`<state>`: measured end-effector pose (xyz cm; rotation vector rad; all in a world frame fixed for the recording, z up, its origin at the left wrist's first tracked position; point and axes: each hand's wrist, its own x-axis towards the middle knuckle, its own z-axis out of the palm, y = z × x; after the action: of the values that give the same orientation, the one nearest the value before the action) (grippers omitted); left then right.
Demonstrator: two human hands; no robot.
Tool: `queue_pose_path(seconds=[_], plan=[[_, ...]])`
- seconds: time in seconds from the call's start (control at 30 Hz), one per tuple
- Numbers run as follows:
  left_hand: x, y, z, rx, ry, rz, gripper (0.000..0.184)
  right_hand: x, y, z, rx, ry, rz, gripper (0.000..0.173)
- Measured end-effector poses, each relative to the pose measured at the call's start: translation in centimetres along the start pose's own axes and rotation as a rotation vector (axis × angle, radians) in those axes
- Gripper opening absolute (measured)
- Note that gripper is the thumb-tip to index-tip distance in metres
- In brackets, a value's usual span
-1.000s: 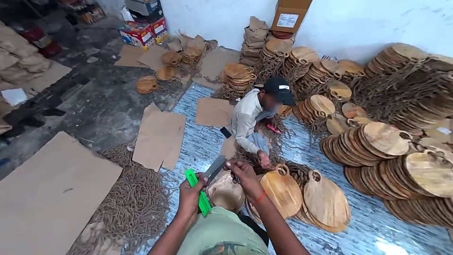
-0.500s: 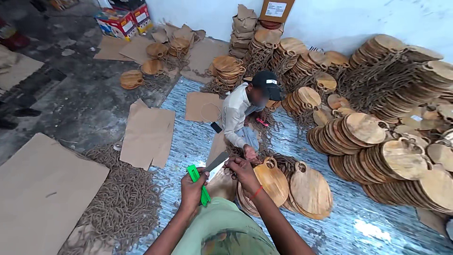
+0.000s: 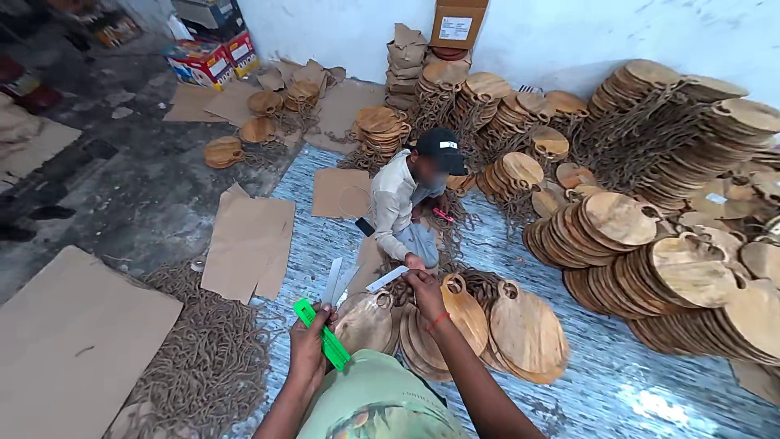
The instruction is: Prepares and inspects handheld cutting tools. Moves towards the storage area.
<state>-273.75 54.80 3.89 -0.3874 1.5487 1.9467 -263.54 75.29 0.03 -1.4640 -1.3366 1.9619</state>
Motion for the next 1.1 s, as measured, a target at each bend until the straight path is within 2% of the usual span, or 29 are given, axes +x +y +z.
queue_pose_path(seconds=[0.13,0.23,0.47,0.57,0.7,0.83,0.97,1.1], plan=[[-1.0,-0.5,0.0,0.001,-0.002,0.006,0.009,4.1,3.1,-2.5,0.014,0.169,0.120,0.019],[-1.5,-0.4,-0.3,0.020,0.012,0.021,0.009,6.9,5.2,-3.9,0.124,0.298,0.242,0.022],[-2.5,-0.6,-0.6,0.053,0.032,0.037,0.010,10.3,8.1,-5.6,0.245,0.459,0.289,0.016],[-3.0,-0.6,-1.0,0.068,0.046,0.044,0.010,10.3,8.2,-5.3,0.278,0.488,0.318,0.017],[-3.5,-0.7,-1.5,0.090,0.070,0.073,0.011,10.0,7.9,-5.2,0.301,0.479,0.351,0.025],[-3.8,-1.0,-2.3,0.136,0.098,0.091,0.011,10.9,9.5,-5.7,0.239,0.468,0.343,0.035],[-4.2,-1.1,-3.4,0.148,0.115,0.092,0.011,11.7,10.2,-5.4,0.232,0.521,0.365,0.030],[-4.5,-1.3,-4.0,0.151,0.118,0.089,0.012,11.7,10.1,-6.2,0.315,0.452,0.350,0.035]])
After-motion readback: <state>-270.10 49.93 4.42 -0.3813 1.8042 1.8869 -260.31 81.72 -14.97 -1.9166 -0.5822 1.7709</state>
